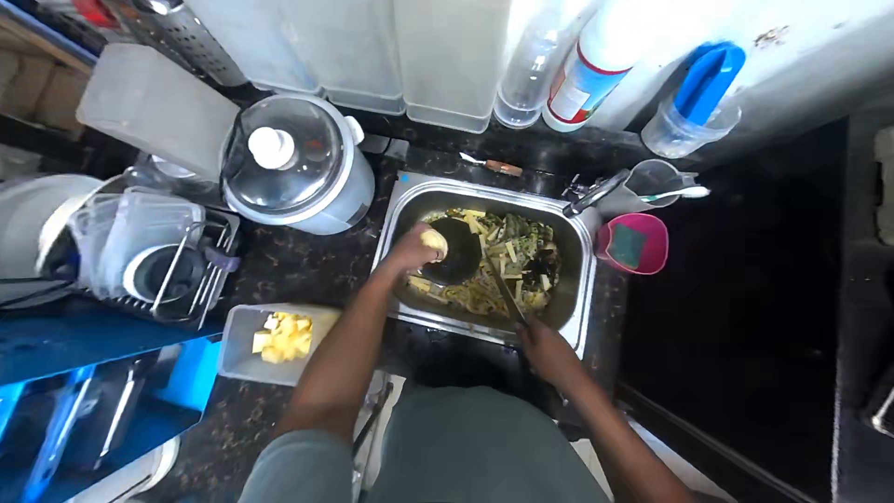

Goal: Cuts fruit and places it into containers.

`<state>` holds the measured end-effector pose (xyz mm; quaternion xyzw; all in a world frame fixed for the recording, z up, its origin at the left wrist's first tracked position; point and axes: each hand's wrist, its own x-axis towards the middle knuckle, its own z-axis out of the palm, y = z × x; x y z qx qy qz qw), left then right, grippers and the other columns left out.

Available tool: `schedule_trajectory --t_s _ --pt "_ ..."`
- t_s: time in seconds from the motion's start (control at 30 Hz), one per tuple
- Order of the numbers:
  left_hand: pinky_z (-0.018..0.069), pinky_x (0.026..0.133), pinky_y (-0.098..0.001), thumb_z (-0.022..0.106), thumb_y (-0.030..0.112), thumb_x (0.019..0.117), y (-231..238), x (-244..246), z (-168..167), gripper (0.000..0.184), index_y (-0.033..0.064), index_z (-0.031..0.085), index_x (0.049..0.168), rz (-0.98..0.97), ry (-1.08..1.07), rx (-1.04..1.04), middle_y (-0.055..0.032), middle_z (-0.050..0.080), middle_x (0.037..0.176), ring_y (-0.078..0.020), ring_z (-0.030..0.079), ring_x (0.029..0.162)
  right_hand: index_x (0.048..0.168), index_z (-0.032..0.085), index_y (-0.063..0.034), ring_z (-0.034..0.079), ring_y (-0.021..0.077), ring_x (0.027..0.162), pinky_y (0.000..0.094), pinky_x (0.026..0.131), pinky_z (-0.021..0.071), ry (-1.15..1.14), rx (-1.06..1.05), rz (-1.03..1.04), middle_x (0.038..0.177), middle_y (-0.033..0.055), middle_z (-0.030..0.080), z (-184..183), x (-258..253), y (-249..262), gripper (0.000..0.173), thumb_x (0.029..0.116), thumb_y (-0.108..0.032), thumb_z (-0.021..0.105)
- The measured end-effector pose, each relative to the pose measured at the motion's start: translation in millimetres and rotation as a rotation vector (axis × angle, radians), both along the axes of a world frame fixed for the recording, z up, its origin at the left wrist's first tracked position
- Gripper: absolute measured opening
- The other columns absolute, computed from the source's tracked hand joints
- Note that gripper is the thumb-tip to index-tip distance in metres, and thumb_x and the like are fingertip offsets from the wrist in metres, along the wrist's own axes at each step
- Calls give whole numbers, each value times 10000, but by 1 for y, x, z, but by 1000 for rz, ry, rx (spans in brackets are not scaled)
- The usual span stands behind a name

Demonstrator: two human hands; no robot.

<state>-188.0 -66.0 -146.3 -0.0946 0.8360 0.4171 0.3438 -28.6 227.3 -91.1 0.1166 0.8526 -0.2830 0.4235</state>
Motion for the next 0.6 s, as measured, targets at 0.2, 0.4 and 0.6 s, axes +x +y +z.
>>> schedule_trajectory --t_s 0.2,0.4,0.6 --pt "615 791 -402 600 156 1032 26 -14 -42 600 148 327 1566 185 -319 654 -150 671 1184 -241 712 875 1459 502 -150 693 317 832 547 789 571 97 1 -71 955 148 689 18 -38 1 452 1107 -409 389" --pt "625 753 -422 755 50 910 18 -23 -61 717 105 386 1522 75 -212 519 -180 674 1165 -248 708 815 1523 450 -216 680 314 788 552 754 561 95 1 -64 919 138 688 -1 -48 7 484 1097 -442 415" --pt "615 730 -397 780 25 866 20 -17 -28 675 104 484 1468 74 -128 527 -149 676 1199 -240 696 863 1556 464 -262 631 180 660 419 658 570 284 -195 -138 902 79 701 -1 -44 3 488 1083 -378 481"
